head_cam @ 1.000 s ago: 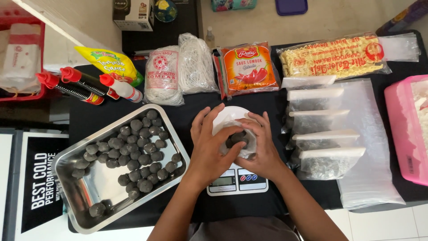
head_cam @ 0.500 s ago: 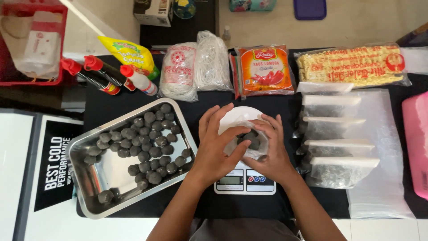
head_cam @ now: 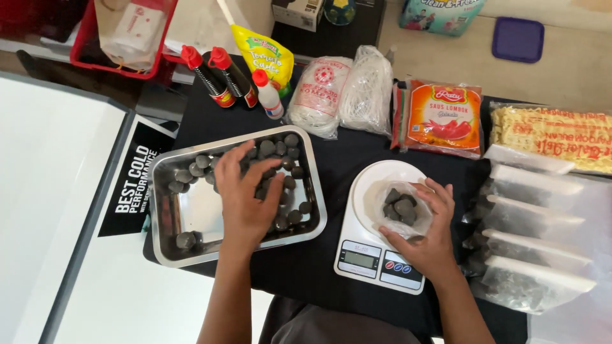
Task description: The person is picking up small round food items from a tray, placing them into small plastic bags, and weighing them on a digital scale.
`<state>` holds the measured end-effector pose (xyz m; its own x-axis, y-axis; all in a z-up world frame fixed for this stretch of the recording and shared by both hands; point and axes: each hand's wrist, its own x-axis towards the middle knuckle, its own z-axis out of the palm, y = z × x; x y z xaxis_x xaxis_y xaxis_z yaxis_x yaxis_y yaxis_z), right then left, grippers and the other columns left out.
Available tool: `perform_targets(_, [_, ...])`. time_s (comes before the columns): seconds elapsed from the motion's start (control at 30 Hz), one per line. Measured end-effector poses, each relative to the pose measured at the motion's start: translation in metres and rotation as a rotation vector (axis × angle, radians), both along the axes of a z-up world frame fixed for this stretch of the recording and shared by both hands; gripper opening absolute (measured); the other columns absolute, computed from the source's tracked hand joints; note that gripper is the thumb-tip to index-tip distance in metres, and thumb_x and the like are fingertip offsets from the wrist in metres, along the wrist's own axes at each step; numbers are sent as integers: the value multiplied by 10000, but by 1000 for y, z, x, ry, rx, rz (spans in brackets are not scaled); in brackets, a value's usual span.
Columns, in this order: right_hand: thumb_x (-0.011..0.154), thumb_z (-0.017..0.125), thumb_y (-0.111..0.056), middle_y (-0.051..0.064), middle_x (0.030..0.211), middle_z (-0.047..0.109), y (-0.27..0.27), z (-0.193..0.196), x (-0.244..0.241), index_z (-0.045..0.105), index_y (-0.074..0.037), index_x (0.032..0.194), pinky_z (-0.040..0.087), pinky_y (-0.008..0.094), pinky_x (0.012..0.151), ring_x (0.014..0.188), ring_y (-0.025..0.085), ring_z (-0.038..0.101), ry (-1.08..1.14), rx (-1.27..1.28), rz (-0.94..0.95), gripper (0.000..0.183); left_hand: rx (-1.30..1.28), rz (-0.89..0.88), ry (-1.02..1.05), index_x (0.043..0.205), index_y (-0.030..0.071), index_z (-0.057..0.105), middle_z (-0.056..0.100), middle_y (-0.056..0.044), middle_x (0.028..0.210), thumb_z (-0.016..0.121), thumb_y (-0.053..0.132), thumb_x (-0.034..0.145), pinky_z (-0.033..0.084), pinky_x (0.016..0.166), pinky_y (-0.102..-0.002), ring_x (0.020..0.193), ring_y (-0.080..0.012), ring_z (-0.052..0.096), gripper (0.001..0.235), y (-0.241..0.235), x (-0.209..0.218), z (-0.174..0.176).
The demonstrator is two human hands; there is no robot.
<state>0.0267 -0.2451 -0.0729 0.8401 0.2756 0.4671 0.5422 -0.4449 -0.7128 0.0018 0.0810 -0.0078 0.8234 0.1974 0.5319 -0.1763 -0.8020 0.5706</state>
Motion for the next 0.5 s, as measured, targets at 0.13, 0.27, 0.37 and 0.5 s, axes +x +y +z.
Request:
perform_targets(0.13, [697, 930, -245, 204, 1332, 549, 1, -1, 0, 438, -7, 1315, 19, 674, 1266, 1418, 473, 387, 0, 10, 2, 825, 135, 189, 42, 1150, 130, 722, 534, -132, 1376, 804, 157, 917, 367, 1101, -577, 1280, -414, 460, 249, 24, -7, -16])
perform_targets(0.27, [689, 935, -235, 206, 1325, 547, 2, 0, -1, 429, -11, 1311, 14, 669, 1266, 1420, 468, 386, 4, 11, -6, 832, 176, 378, 190, 1190, 93, 722, 530, -156, 1353, 789, 205, 936, 373, 1048, -558, 1262, -413, 440, 286, 32, -9, -25])
perform_targets(0.37, [676, 942, -230, 210, 1320, 548, 2, -1, 0, 431, -10, 1304, 11, 667, 1268, 1423, 466, 388, 5, 16, -12, 839, 186, 443, 275, 1219, 88, 718, 529, -158, 1347, 773, 249, 944, 377, 1024, -543, 1259, -402, 432, 324, 35, -7, -34])
perform_targets(0.5, [668, 948, -231, 209, 1325, 546, 4, 1, -1, 433, -10, 1301, 18, 659, 1271, 1424, 462, 393, 0, 25, -15, 846, 158, 475, 313, 1190, 87, 720, 544, -137, 1300, 768, 198, 932, 399, 982, -514, 1226, -373, 454, 285, 37, -7, -40])
